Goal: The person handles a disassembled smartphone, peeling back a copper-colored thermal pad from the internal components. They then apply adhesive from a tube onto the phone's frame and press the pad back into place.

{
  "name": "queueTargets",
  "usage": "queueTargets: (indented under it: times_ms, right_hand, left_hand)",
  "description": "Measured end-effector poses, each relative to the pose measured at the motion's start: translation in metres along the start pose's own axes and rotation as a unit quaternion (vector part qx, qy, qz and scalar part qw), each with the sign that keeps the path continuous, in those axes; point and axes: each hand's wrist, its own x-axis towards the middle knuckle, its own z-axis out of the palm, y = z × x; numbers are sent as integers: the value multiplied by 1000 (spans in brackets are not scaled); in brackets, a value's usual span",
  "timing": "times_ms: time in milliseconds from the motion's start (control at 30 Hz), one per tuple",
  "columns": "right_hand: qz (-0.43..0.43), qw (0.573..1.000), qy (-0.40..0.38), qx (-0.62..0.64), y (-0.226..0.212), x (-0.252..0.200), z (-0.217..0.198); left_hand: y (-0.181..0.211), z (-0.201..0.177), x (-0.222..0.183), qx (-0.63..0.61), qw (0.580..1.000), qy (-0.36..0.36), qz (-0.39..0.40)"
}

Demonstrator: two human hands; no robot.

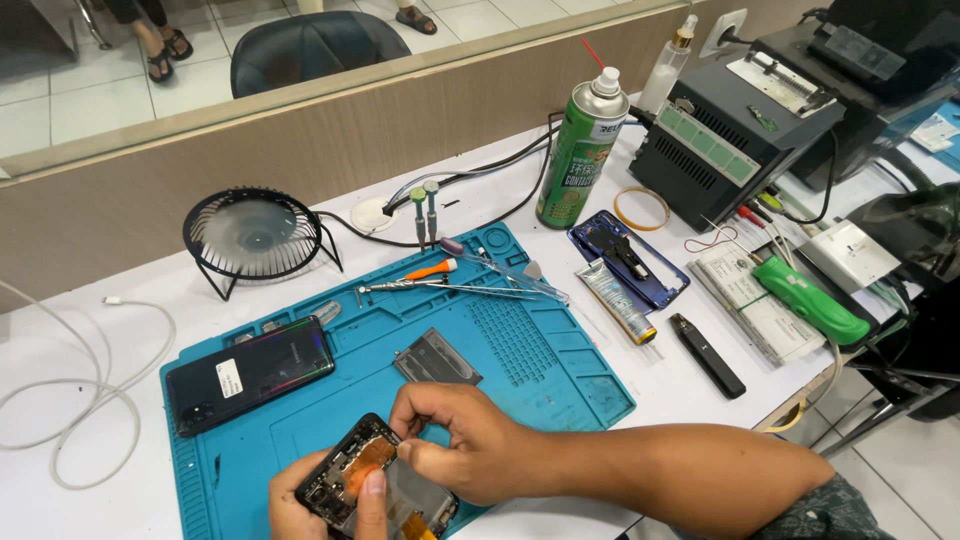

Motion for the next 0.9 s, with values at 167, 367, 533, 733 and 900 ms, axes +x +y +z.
queueTargets:
  times_ms: [167, 367, 533, 733, 900]
  right_hand:
    - [-18, 1000, 6, 26, 1, -2, 1]
    - [-19, 999, 3, 26, 4, -3, -1]
    - [-40, 999, -5, 32, 5, -1, 2]
    - [35, 997, 19, 65, 14, 1, 4]
    - [3, 1000, 15, 19, 5, 2, 1]
  left_hand:
    - [-3, 2, -1, -17, 1000, 3, 6]
    - [30, -7, -5, 76, 996, -22, -35]
    - [49, -14, -9, 104, 993, -10, -57]
    - [50, -17, 4, 130, 974, -119, -140]
    - [55, -14, -5, 103, 989, -62, -90]
